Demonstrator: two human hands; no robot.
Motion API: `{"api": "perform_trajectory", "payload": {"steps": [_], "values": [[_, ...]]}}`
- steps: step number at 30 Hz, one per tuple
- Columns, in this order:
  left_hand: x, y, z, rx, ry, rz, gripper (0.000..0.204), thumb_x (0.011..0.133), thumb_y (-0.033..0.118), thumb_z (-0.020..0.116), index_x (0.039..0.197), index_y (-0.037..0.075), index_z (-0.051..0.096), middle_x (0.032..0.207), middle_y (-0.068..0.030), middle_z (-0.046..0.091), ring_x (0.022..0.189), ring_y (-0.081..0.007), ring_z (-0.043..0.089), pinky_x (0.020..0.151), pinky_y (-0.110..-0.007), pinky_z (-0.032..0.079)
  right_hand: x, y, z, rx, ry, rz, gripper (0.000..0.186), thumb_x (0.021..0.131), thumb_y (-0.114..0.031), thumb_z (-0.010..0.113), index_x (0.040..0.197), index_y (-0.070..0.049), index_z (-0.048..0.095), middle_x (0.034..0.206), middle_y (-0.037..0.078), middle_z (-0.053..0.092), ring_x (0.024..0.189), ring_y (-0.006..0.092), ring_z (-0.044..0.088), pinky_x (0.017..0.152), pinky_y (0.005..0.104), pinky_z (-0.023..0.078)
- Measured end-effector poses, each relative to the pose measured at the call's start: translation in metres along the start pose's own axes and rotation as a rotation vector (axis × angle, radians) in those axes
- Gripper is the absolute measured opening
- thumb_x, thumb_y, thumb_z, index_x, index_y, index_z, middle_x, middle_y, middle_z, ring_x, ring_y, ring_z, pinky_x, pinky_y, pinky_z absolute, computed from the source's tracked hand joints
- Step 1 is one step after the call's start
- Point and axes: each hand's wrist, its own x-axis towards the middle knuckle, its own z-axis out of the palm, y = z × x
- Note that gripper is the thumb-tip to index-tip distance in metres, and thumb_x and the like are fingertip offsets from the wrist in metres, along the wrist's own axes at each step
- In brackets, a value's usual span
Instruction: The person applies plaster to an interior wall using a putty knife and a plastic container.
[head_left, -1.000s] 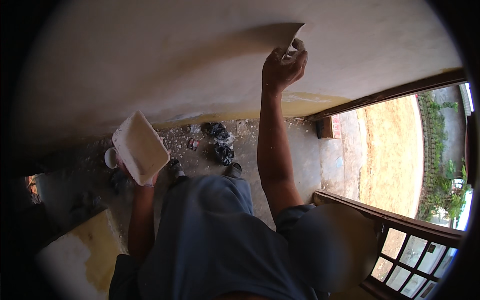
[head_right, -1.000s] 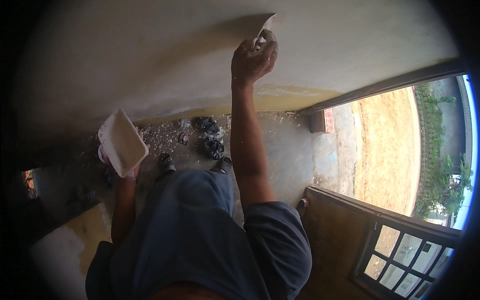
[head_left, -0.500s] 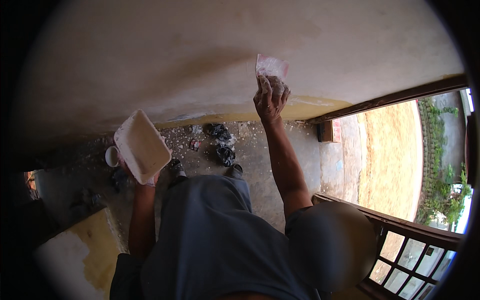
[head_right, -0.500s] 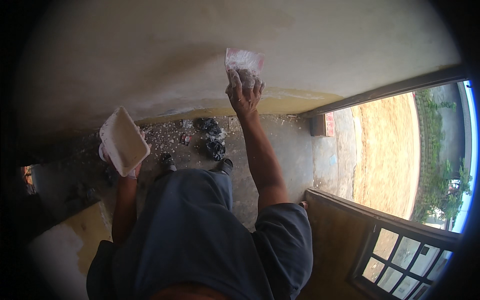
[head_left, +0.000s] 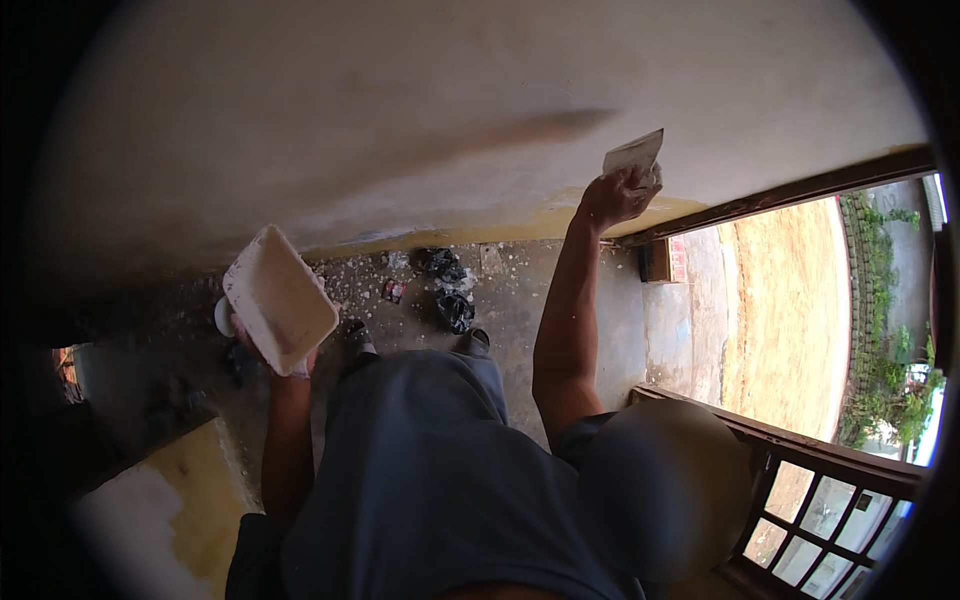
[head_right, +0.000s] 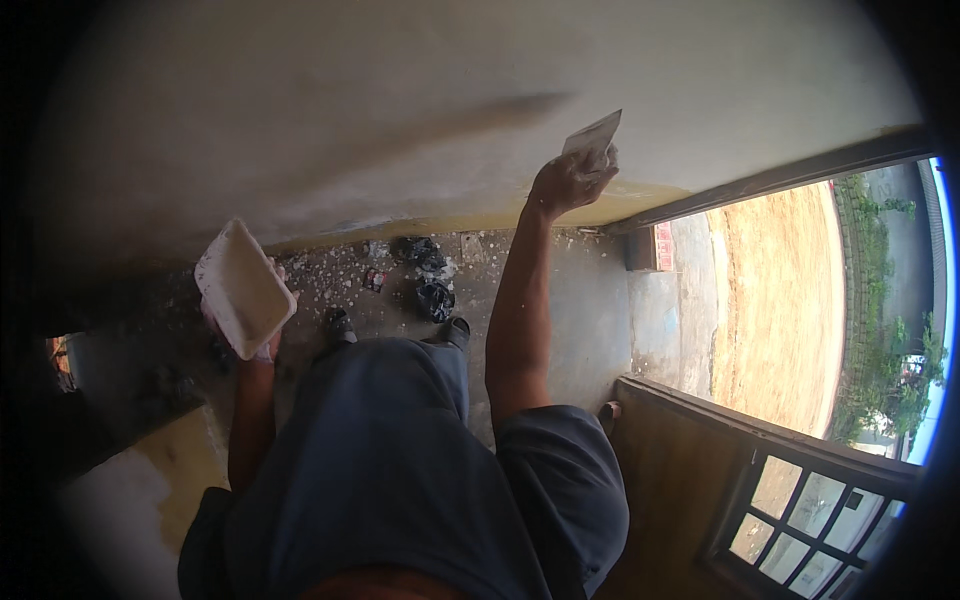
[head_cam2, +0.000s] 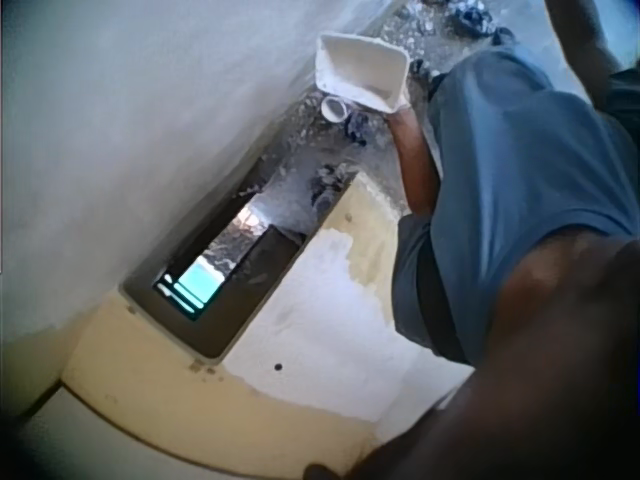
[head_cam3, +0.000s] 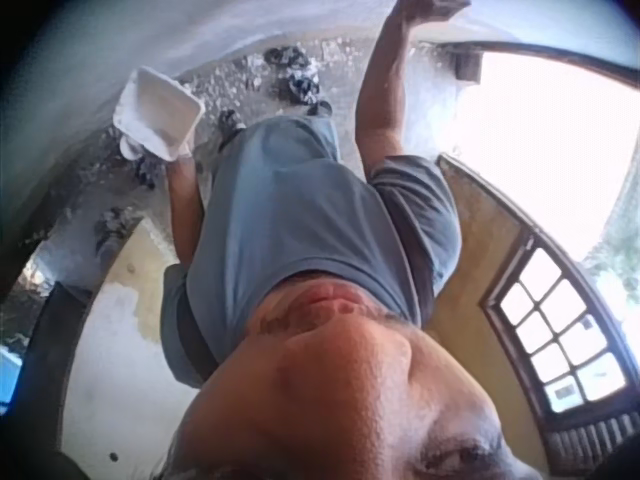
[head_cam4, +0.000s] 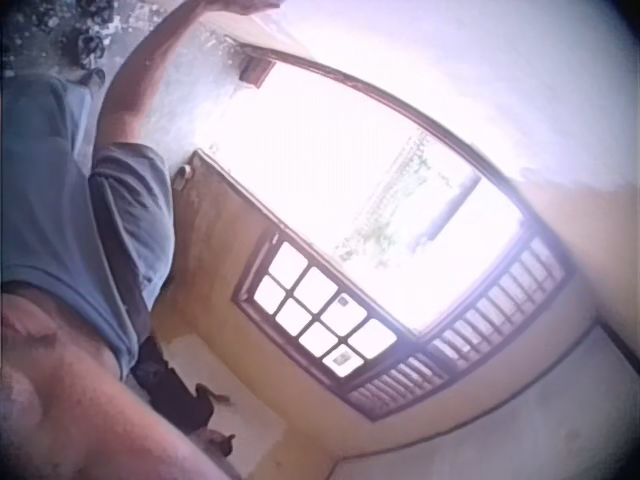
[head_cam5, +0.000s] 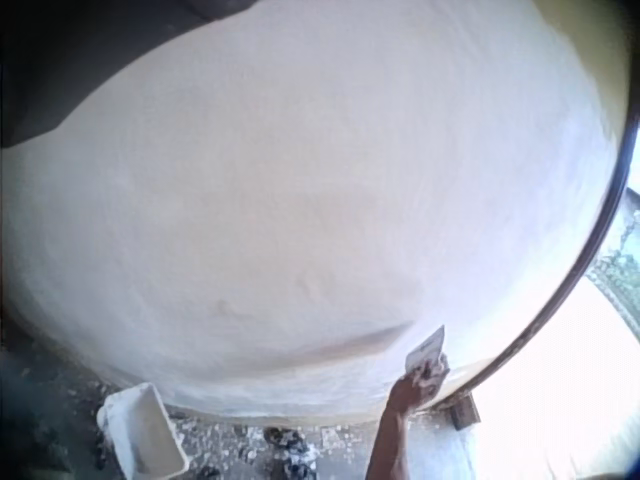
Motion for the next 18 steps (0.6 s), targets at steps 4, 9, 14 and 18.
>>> {"api": "perform_trajectory", "payload": {"steps": [4,9,14,18], "values": [[0.003,0.002,0.006,-0.019,-0.132,-0.047,0.094,0.079,0.071,0.053,0.150,0.015,0.030,0.142,-0.0223,0.043,0.126,-0.0457,0.044,0.085,-0.070,0.046,0.041,-0.051,0.028,-0.116,-0.010,0.006,0.028,0.085,-0.004,0.052,0.113,-0.001,0.056,0.101,0.017,0.063,0.091,0.0305,0.062,0.077,0.0421,0.051],[0.005,-0.001,0.010,-0.015,-0.062,-0.063,0.097,0.077,0.071,0.056,0.151,0.015,0.029,0.141,-0.0236,0.043,0.125,-0.0467,0.044,0.087,-0.072,0.045,-0.035,-0.059,0.058,-0.148,-0.051,-0.370,0.026,0.079,-0.006,0.054,0.104,-0.005,0.059,0.099,0.013,0.065,0.085,0.0306,0.064,0.074,0.0426,0.050],[0.007,0.003,-0.015,-0.066,-0.008,-0.020,0.094,0.078,0.072,0.057,0.151,0.019,0.031,0.146,-0.0168,0.042,0.126,-0.0489,0.045,0.092,-0.075,0.037,-0.073,-0.049,0.061,-0.196,-0.132,-0.654,0.028,0.078,-0.003,0.060,0.106,-0.003,0.062,0.101,0.015,0.065,0.091,0.0372,0.062,0.079,0.0448,0.049],[0.010,0.005,-0.023,-0.074,-0.045,-0.056,0.092,0.079,0.072,0.055,0.151,0.020,0.031,0.146,-0.0160,0.042,0.126,-0.0491,0.044,0.091,-0.074,0.038,-0.097,-0.017,0.037,-0.170,-0.522,-0.969,0.032,0.077,-0.002,0.065,0.109,-0.004,0.062,0.108,0.013,0.065,0.098,0.0360,0.061,0.083,0.0471,0.048]]}}
